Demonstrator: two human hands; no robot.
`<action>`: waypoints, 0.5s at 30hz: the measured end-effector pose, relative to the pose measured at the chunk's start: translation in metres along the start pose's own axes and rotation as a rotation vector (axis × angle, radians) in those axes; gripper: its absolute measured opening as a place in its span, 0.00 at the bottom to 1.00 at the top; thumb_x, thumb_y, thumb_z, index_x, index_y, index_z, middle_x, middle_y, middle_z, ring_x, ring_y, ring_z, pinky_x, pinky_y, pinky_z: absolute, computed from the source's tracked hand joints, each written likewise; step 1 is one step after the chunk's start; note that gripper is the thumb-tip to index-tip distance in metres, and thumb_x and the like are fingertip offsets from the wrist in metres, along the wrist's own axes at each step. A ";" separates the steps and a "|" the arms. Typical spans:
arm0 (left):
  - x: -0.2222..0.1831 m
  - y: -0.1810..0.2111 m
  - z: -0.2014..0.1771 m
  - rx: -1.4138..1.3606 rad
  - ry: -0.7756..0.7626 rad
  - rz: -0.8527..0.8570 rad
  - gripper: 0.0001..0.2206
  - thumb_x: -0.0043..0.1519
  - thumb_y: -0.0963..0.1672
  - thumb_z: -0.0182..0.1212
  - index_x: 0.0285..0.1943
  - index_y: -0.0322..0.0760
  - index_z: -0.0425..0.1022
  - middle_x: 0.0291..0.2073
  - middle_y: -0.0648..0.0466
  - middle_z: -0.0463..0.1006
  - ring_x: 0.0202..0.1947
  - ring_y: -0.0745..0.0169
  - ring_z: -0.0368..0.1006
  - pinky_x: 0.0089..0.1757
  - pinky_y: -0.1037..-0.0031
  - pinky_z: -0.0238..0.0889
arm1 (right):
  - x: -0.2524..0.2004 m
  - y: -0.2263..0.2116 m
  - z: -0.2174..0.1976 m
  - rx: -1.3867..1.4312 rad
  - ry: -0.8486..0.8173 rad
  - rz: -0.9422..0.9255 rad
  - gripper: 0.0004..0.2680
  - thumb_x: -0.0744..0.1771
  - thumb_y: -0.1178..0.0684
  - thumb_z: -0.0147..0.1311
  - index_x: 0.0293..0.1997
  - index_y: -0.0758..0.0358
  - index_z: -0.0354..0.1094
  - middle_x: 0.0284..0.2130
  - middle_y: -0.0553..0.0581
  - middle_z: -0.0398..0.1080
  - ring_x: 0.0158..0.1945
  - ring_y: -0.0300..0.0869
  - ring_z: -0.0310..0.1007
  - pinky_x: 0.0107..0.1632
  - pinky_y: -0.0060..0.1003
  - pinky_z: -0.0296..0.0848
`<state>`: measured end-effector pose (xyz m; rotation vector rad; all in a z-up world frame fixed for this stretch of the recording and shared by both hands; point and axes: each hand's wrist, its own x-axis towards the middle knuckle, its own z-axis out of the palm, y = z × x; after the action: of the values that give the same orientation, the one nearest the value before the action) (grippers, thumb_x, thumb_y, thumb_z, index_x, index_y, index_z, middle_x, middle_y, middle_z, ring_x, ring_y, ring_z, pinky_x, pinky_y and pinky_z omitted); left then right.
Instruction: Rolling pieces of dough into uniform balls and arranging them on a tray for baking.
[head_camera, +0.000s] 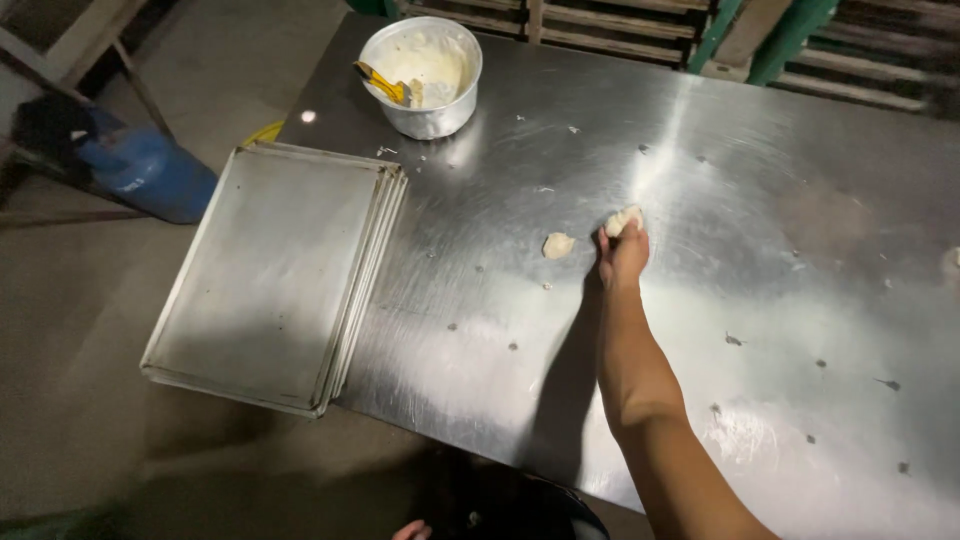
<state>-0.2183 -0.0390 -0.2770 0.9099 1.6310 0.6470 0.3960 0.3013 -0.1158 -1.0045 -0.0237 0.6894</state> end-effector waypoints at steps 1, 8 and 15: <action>0.002 -0.002 0.005 -0.018 0.000 -0.007 0.18 0.60 0.48 0.70 0.56 0.35 0.81 0.39 0.39 0.87 0.38 0.53 0.83 0.43 0.64 0.76 | -0.022 -0.020 -0.006 0.073 -0.081 0.038 0.12 0.71 0.49 0.49 0.56 0.65 0.63 0.44 0.59 0.73 0.46 0.49 0.73 0.47 0.47 0.76; -0.009 0.172 0.027 0.076 -0.481 0.107 0.22 0.62 0.51 0.61 0.63 0.40 0.74 0.51 0.53 0.84 0.48 0.61 0.79 0.45 0.68 0.72 | -0.140 -0.044 -0.073 0.170 -0.252 0.245 0.13 0.71 0.46 0.47 0.56 0.62 0.64 0.50 0.56 0.71 0.52 0.47 0.73 0.56 0.45 0.74; -0.039 0.427 0.071 0.133 -0.742 0.539 0.31 0.61 0.45 0.63 0.74 0.40 0.57 0.60 0.51 0.72 0.49 0.64 0.77 0.47 0.72 0.70 | -0.338 -0.109 0.008 -0.421 -0.622 0.135 0.19 0.68 0.59 0.54 0.68 0.62 0.59 0.56 0.55 0.68 0.58 0.42 0.69 0.59 0.41 0.71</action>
<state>-0.0474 0.1623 0.0685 1.4946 0.7682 0.4693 0.1832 0.0867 0.0707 -1.1611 -0.6723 1.1298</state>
